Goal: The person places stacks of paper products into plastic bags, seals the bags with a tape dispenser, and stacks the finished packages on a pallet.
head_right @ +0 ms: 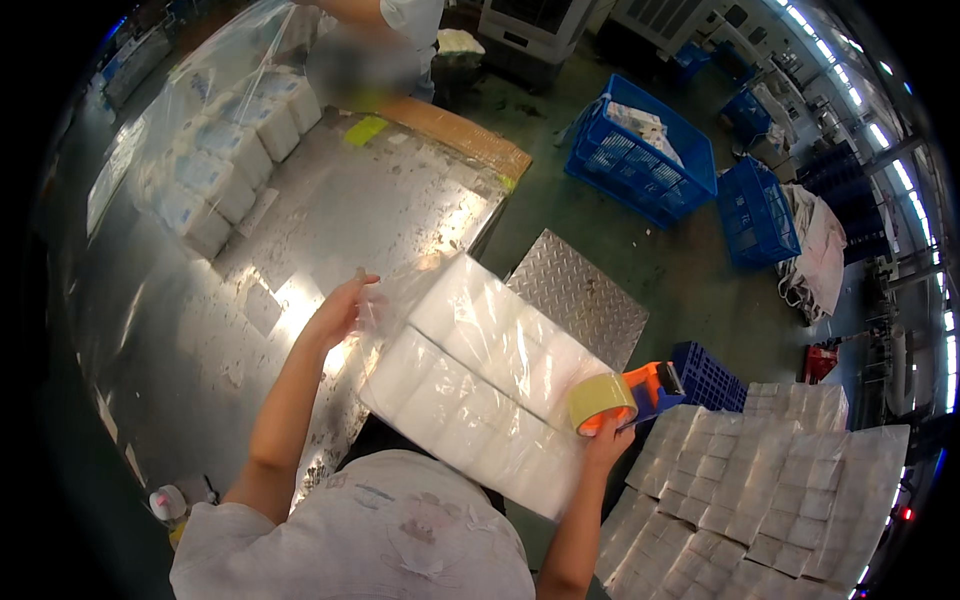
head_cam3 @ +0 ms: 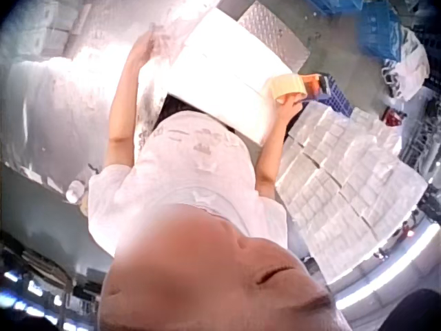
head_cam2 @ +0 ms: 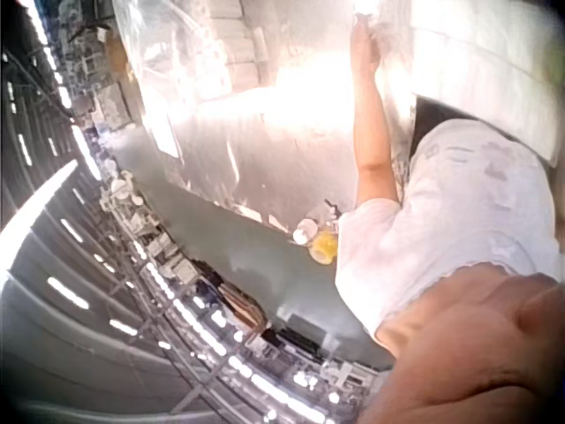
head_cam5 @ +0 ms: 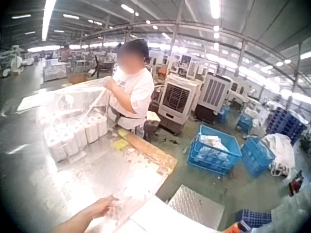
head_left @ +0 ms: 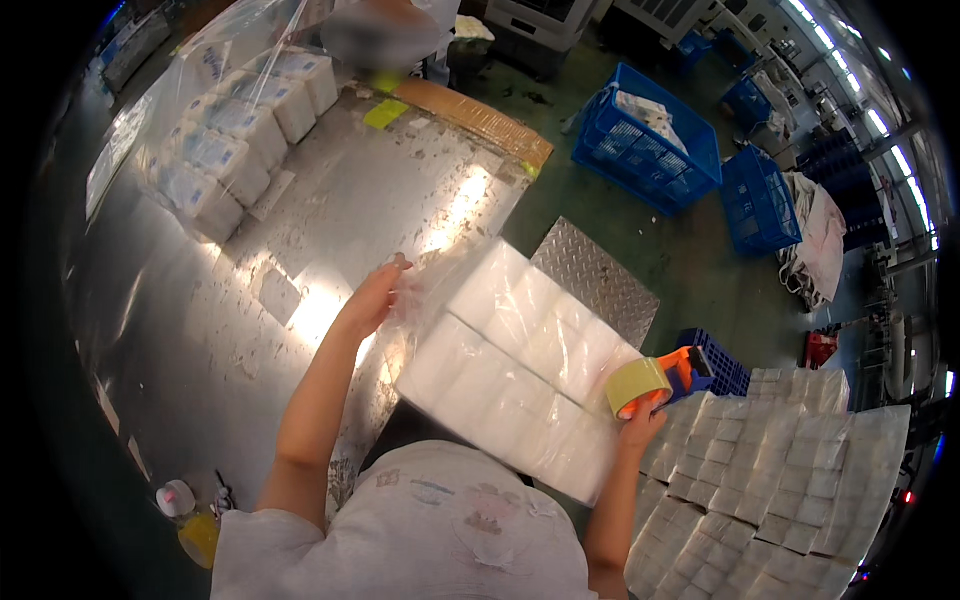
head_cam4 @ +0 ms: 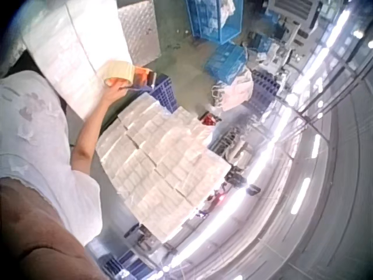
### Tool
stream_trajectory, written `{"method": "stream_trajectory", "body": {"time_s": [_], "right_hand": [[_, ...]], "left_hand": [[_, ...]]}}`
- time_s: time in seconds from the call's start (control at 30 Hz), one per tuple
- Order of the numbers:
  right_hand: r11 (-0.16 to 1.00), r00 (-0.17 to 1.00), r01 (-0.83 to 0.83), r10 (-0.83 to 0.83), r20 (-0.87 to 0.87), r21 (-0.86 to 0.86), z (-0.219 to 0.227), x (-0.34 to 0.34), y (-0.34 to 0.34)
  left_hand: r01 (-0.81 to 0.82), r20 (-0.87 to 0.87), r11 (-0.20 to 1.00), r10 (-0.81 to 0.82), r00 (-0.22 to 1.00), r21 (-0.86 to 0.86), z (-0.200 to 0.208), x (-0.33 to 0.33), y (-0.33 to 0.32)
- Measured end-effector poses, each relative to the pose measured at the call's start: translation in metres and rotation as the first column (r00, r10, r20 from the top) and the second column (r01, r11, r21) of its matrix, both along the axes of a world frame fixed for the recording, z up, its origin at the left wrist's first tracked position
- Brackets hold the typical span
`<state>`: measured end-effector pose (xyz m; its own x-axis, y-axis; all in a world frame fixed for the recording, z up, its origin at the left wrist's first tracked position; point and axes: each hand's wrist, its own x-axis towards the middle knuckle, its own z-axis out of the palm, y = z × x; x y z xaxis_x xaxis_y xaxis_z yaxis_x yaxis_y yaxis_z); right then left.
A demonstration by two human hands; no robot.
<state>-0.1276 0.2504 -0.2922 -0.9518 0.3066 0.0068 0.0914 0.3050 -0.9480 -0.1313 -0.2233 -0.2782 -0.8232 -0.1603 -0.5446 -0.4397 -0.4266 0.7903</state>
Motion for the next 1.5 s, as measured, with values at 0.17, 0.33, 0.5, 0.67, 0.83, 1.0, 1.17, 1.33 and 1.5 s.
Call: {"method": "stream_trajectory", "body": {"time_s": [0.17,0.33,0.5,0.67,0.83,1.0,1.17,1.33,1.5], "right_hand": [[0.840,0.984,-0.179,0.149,-0.099,-0.513,0.080,-0.006,-0.091],[0.046,0.830,-0.087,0.555,-0.047,-0.995,0.088,-0.008,-0.164],[-0.023,0.790,0.192,0.597,0.140,-0.981,0.051,0.000,-0.236],[-0.031,0.806,0.049,0.592,0.022,-0.998,0.048,0.005,-0.225],[0.346,0.895,-0.143,0.444,0.028,-0.927,0.094,-0.002,-0.182],[0.673,0.970,-0.232,0.214,-0.116,-0.702,0.108,-0.028,-0.154],[0.717,0.955,-0.290,0.257,-0.146,-0.634,0.123,-0.048,-0.174],[0.432,0.842,-0.249,0.539,0.028,-0.867,0.156,-0.057,-0.225],[0.154,0.821,-0.528,0.346,-0.455,-0.835,0.232,-0.087,-0.199]], "left_hand": [[0.026,-0.175,0.976,0.012,0.984,0.216,0.007,0.006,0.001],[-0.009,-0.265,0.994,-0.021,0.964,-0.113,0.041,-0.006,0.017],[0.005,-0.391,0.941,-0.145,0.909,-0.339,0.069,-0.013,0.044],[0.076,-0.428,0.914,-0.258,0.866,-0.397,0.072,-0.008,0.093],[-0.067,-0.432,0.627,-0.452,0.780,-0.776,0.062,0.007,0.116],[-0.104,-0.235,0.223,-0.715,0.658,-0.969,0.024,0.023,0.152],[-0.101,-0.226,0.209,-0.754,0.617,-0.973,0.021,0.023,0.162],[-0.202,-0.305,0.228,-0.710,0.634,-0.952,0.032,0.031,0.148],[-0.301,-0.359,0.214,-0.711,0.605,-0.929,0.034,0.034,0.147]]}}
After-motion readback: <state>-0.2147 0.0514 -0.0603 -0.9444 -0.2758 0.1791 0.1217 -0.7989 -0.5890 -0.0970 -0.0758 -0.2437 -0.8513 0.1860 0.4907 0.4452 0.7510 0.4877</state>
